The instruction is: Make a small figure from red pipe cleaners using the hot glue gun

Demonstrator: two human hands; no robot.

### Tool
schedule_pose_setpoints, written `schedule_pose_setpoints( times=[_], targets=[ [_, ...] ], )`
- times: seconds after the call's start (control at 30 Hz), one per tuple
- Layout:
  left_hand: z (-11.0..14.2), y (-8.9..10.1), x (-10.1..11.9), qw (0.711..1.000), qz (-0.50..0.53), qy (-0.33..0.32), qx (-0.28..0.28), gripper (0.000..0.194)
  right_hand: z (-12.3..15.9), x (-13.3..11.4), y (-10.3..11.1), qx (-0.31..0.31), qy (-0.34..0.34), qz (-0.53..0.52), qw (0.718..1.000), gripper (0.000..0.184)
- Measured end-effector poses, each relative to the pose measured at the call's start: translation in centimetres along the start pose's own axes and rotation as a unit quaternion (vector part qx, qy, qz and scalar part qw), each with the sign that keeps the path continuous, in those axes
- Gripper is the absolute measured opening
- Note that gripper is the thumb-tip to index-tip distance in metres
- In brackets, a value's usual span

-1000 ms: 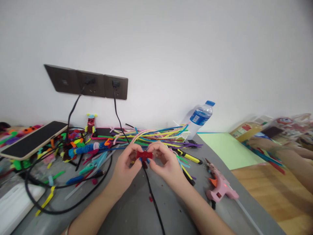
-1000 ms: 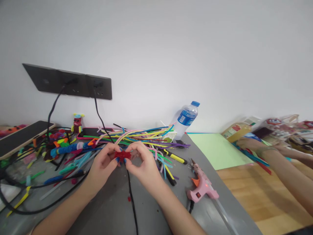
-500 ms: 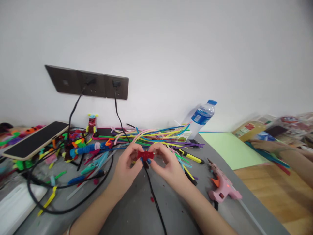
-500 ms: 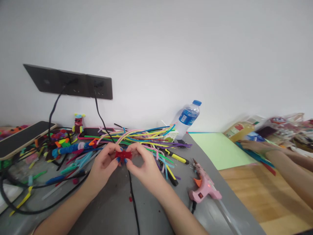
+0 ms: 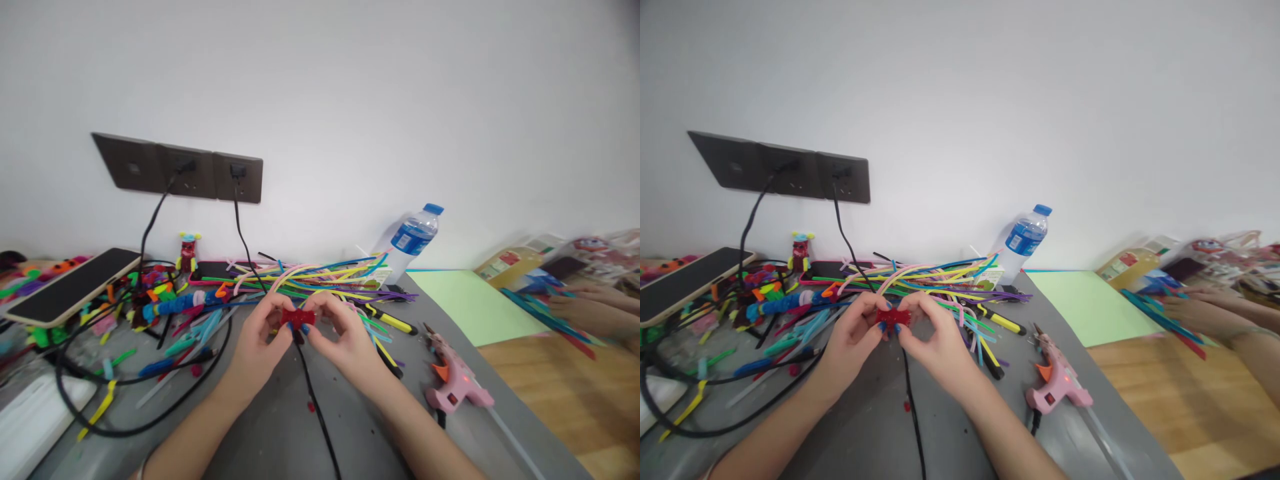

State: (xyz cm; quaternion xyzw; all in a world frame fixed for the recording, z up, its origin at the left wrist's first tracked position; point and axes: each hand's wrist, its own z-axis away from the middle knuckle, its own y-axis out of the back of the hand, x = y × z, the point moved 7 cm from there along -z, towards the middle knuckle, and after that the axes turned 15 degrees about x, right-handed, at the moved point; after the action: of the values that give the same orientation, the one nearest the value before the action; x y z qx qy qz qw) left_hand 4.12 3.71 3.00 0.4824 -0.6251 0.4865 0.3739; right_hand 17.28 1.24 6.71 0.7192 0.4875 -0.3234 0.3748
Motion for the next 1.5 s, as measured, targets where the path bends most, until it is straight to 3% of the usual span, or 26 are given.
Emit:
schedule_pose_setpoints(
  times=[1.5],
  targets=[
    [-0.03,-0.02,0.22,1.0,-0.011,0.014,0.003,0.02,0.02,0.3,0.04,-0.012,-0.009,0.003,1.0,0.022]
  ],
)
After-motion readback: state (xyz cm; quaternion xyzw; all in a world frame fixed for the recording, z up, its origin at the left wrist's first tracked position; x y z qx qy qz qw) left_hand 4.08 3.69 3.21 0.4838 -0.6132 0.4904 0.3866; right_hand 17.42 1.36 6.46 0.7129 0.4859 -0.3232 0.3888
